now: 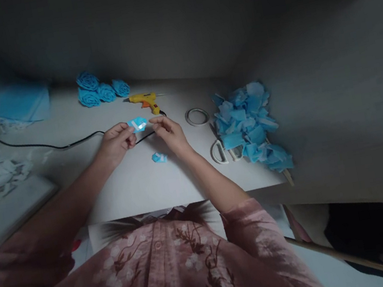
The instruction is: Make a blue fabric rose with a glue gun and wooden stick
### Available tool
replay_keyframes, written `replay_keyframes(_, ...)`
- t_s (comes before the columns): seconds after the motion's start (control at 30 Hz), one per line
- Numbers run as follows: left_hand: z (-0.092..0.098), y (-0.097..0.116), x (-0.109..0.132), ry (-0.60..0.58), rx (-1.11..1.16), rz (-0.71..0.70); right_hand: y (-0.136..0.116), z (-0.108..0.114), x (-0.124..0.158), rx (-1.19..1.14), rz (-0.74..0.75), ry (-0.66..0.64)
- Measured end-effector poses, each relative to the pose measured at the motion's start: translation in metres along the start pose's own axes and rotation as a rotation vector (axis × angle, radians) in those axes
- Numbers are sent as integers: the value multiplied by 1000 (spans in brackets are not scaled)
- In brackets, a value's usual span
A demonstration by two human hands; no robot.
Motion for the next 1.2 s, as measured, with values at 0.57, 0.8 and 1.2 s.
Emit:
replay_keyframes(0.57,-5,-4,7,-86,35,20,-2,-18,11,-39,-91,-100)
replay_keyframes(0.8,-5,2,5,-71,80,71,-9,-12,9,-18,-77,-70)
replay_keyframes(1.2,-1,-1,2,-58,58,71,-7,-11,8,52,-57,-65)
Point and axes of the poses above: each hand's wrist, its own x-axis away from the middle knuckle, its own z-axis out of the back of the hand, y = z × x, the point moved 1 cm from there along -x, towards the middle knuckle, and after that the axes turned 9 degrees about -z, right-handed, at the moved point
